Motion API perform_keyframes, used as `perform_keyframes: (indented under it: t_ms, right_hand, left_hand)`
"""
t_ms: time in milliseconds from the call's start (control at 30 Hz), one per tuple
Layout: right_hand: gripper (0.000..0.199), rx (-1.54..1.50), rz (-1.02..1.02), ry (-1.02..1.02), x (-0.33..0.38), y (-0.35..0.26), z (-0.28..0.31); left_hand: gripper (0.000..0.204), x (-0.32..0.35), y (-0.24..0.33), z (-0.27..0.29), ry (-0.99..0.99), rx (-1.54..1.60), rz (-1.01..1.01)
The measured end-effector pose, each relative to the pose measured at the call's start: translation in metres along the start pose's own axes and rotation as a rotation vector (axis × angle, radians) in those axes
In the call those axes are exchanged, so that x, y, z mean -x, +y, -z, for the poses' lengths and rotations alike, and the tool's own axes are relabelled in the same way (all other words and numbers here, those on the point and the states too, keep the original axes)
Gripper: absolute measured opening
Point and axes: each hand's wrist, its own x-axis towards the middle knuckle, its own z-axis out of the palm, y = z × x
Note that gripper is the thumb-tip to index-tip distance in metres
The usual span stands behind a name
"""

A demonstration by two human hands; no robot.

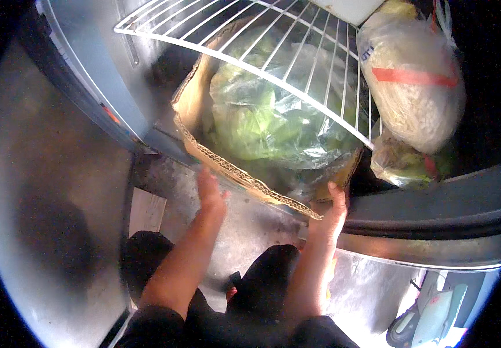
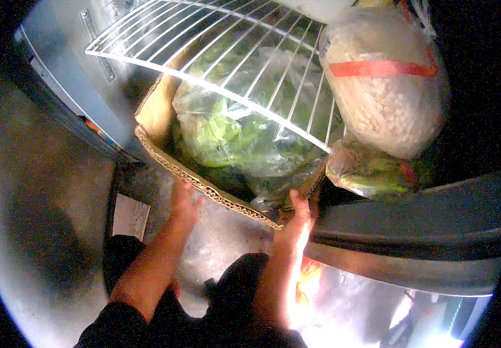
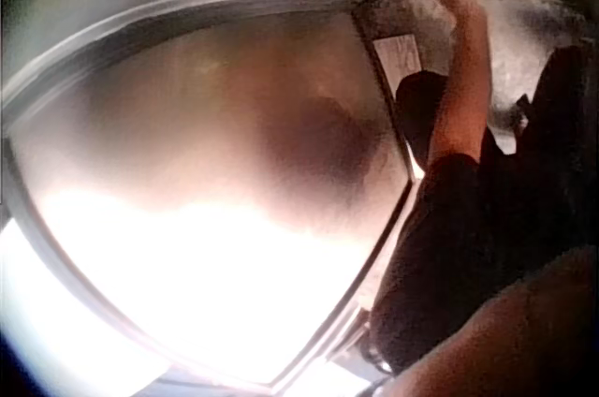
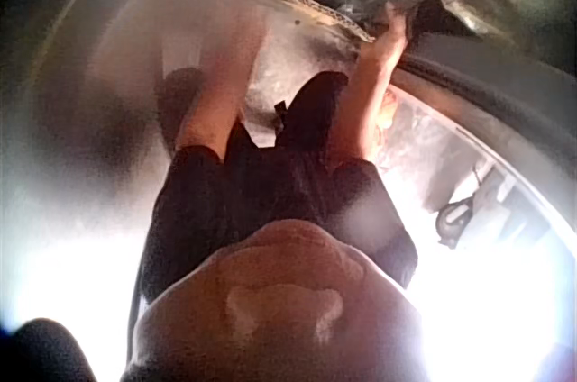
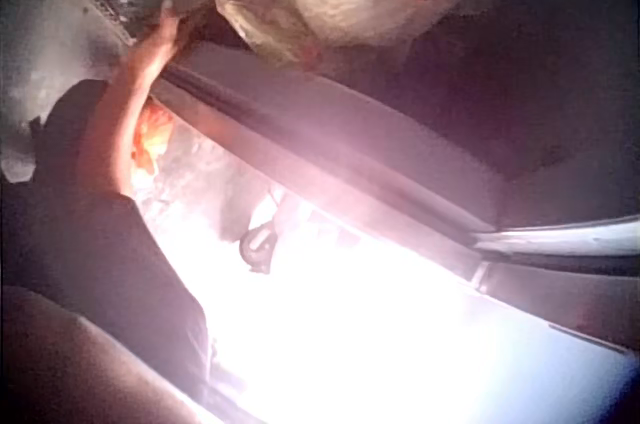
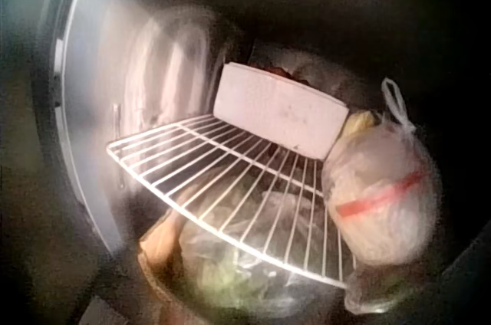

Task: The person sorts bean sprouts and leafy greens from a white container into plastic bags and places them in a refrigerator. Later, the person carries containers of leafy greens to an outdoor sink, pours them into a pink basin, and rinses them with water from a hose.

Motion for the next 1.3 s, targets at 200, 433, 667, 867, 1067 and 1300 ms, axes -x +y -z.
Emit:
perform_keyframes:
  t_ms: [200, 433, 667, 867, 1067, 1300]
  right_hand:
    - [0.024, 0.211, 0.343, 0.020, -0.004, -0.015, -0.003]
    - [0.029, -0.139, 0.301, 0.128, -0.024, -0.040, -0.036]
    - [0.037, -0.170, 0.417, 0.189, -0.070, -0.041, -0.043]
    - [0.040, 0.230, 0.774, -0.087, -0.039, -0.015, -0.011]
    - [0.031, 0.349, 0.767, -0.106, -0.033, -0.015, -0.011]
    - [0.022, 0.231, 0.748, -0.076, -0.062, -0.020, -0.049]
  left_hand:
    - [0.086, 0.009, -0.026, 0.007, -0.142, -0.150, 0.129]
    - [0.075, -0.010, -0.032, -0.001, -0.402, 0.025, 0.154]
    - [0.070, 0.015, -0.054, -0.049, -0.396, 0.048, 0.187]
    - [0.077, 0.011, -0.071, -0.054, -0.437, -0.113, 0.057]
    - [0.079, 0.022, -0.057, -0.066, -0.398, -0.066, 0.098]
    - [0.083, -0.002, -0.030, -0.103, -0.482, -0.081, 0.064]
